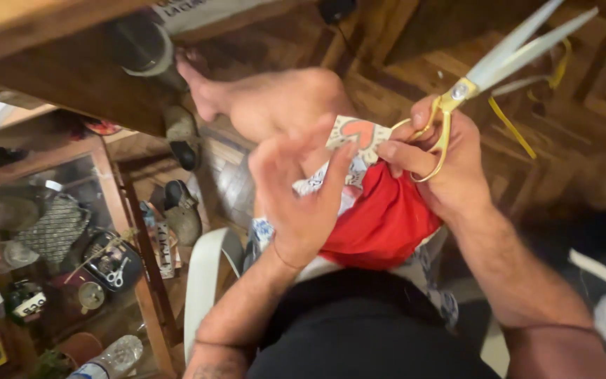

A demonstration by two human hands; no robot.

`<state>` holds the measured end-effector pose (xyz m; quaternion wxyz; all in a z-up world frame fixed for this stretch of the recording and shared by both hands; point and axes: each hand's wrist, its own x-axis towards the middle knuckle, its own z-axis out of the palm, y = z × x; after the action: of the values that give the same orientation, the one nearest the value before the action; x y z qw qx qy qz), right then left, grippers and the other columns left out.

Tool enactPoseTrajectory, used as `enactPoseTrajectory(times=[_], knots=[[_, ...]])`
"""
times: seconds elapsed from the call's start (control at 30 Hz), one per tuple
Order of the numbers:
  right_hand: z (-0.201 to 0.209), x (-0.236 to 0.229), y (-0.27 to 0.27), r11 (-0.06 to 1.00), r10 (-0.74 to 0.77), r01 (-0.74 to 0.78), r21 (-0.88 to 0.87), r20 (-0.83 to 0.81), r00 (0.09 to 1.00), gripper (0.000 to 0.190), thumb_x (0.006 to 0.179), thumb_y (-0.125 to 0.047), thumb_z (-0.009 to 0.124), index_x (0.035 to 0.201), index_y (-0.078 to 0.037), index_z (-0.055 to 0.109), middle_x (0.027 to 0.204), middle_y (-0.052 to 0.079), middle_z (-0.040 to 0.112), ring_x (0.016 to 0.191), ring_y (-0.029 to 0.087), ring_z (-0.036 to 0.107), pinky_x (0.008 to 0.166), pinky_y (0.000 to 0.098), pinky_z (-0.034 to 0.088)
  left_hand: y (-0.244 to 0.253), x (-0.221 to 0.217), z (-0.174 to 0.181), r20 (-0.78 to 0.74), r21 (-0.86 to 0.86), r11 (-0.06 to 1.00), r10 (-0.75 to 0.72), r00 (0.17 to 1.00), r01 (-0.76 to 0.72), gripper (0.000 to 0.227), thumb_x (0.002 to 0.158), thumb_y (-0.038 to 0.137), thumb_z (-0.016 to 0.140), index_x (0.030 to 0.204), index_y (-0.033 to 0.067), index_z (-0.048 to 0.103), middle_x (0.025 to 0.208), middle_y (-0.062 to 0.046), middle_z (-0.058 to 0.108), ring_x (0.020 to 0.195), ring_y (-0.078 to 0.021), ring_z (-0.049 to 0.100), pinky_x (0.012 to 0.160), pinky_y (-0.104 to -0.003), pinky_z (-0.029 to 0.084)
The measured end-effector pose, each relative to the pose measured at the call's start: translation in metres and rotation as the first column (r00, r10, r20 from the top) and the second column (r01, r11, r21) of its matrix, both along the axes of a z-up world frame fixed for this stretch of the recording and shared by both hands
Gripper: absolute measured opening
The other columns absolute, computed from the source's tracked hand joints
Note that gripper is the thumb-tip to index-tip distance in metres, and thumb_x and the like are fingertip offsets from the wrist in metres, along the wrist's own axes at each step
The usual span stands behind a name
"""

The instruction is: Cutting fabric and removing stitches from a garment using scissors and a seam ripper

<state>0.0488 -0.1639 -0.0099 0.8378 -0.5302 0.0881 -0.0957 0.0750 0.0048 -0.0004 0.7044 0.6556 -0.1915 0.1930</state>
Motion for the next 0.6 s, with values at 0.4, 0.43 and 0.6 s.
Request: enactPoseTrajectory(times=[0.4,0.43,0.6], knots=[[-0.028,0.071,0.032,0.997,-0.063,0.061,0.038,0.070,0.996,0.039,0.082,0.008,0.077,0.095,-0.014,0.047,0.070,0.006,0.062,0.060,0.010,0.052,0.062,0.0211,0.047,0.015,0.055,0.030,-0.414,0.300,0.954,0.112,0.904,0.020,0.051,0.087,0.016,0.082,0.124,0.0139,0.046,0.088,0.009,0.077,0.074,-0.0098,0.062,0.079,-0.024,0.056],[-0.032,0.071,0.032,0.998,-0.058,0.056,0.038,0.062,0.996,0.039,0.082,0.008,0.077,0.095,-0.014,0.047,0.070,0.006,0.062,0.060,0.010,0.052,0.062,0.0211,0.047,0.014,0.060,0.025,-0.420,0.301,0.953,0.117,0.900,0.017,0.051,0.087,0.016,0.082,0.124,0.0139,0.046,0.088,0.009,0.077,0.074,-0.0098,0.062,0.079,-0.024,0.056],[-0.054,0.069,0.030,0.990,-0.111,0.116,-0.080,0.073,0.991,0.043,0.084,0.007,0.077,0.098,-0.016,0.044,0.073,0.004,0.062,0.070,0.011,0.060,0.074,0.0232,0.052,0.014,0.069,-0.003,-0.651,-0.187,0.975,-0.212,0.729,0.117,0.046,0.087,0.008,0.078,0.115,0.0170,0.042,0.086,-0.003,0.076,0.064,-0.0060,0.041,0.066,-0.020,0.040]])
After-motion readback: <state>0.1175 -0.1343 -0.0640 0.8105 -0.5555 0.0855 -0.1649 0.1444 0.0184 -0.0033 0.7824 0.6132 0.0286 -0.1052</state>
